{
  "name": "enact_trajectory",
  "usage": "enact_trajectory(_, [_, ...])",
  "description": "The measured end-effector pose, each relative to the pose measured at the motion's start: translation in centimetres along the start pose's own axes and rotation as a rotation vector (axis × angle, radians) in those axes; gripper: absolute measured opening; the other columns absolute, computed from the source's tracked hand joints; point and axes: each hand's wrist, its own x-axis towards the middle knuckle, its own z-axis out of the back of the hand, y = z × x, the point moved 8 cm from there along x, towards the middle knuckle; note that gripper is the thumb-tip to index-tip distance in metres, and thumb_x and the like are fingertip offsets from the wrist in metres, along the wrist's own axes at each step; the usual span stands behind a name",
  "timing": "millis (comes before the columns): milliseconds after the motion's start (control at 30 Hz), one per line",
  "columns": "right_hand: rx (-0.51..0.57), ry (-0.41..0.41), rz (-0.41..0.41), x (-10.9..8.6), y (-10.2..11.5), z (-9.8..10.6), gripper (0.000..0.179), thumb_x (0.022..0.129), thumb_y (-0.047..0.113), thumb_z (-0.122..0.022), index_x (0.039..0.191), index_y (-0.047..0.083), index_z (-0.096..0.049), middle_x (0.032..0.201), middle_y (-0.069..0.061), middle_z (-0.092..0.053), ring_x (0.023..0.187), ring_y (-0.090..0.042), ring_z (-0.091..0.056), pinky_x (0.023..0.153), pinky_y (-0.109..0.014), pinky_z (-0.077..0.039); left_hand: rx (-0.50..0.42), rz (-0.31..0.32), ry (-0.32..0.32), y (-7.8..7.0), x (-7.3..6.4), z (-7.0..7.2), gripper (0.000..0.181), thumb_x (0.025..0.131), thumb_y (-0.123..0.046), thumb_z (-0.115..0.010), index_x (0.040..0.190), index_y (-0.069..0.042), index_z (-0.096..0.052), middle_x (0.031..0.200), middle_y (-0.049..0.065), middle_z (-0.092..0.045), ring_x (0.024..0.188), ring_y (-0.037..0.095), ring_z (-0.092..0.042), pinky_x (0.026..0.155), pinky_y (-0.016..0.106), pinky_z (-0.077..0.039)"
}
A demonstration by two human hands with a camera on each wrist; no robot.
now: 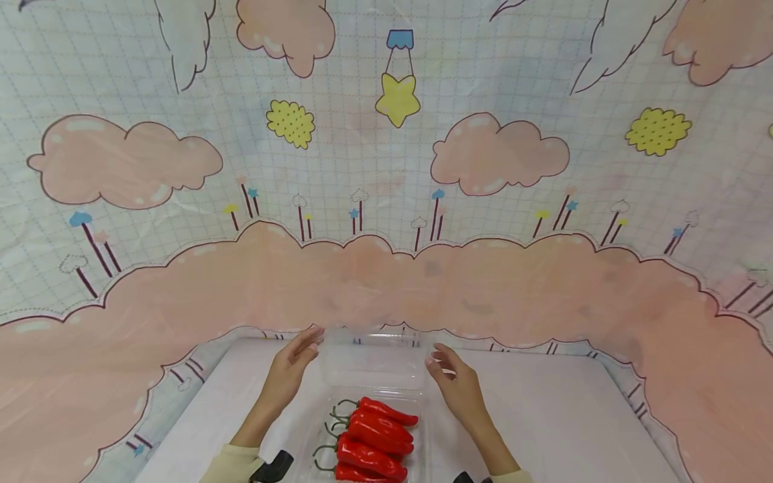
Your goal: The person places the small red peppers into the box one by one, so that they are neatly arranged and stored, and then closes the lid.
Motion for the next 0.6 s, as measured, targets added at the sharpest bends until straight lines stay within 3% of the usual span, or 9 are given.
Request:
enact_trajectory(133, [-0.032, 0.004, 0.002, -0.1, 1.2, 0.4, 0.044, 0.100, 0.039, -0.052, 0.135, 0.012, -0.060, 0.125, -0.011, -0.069, 0.117, -0.031, -0.063, 0.097, -0.048, -0.051, 0.034, -0.007, 0.000, -0.2, -0.3, 0.0, 0.039, 0.101, -0.017, -0.053, 0.139, -0.009, -0.055, 0.140, 0.011, -0.059, 0.131, 0.029, -0.054, 0.108, 0.049, -0.042])
enact_trajectory(400, [-0.063, 0.050, -0.016, -0.8, 1.7, 0.5, 0.046, 0.103, 0.040, -0.045, 0.128, 0.006, -0.064, 0.110, -0.010, -0.075, 0.107, -0.029, -0.068, 0.095, -0.053, -0.051, 0.073, 0.034, 0.017, 0.4, -1.1, 0.2, 0.036, 0.101, -0.024, -0.053, 0.135, -0.012, -0.058, 0.135, 0.010, -0.063, 0.126, 0.027, -0.058, 0.106, 0.046, -0.045])
enact_trajectory(600, [-0.068, 0.092, -0.058, -1.4, 1.7, 0.3, 0.051, 0.103, 0.044, -0.044, 0.126, 0.004, -0.066, 0.113, -0.011, -0.074, 0.109, -0.031, -0.067, 0.097, -0.055, -0.049, 0.104, 0.056, 0.049, 0.8, -1.8, 0.4, 0.041, 0.103, -0.029, -0.049, 0.138, -0.010, -0.056, 0.134, 0.011, -0.063, 0.124, 0.026, -0.061, 0.106, 0.045, -0.044])
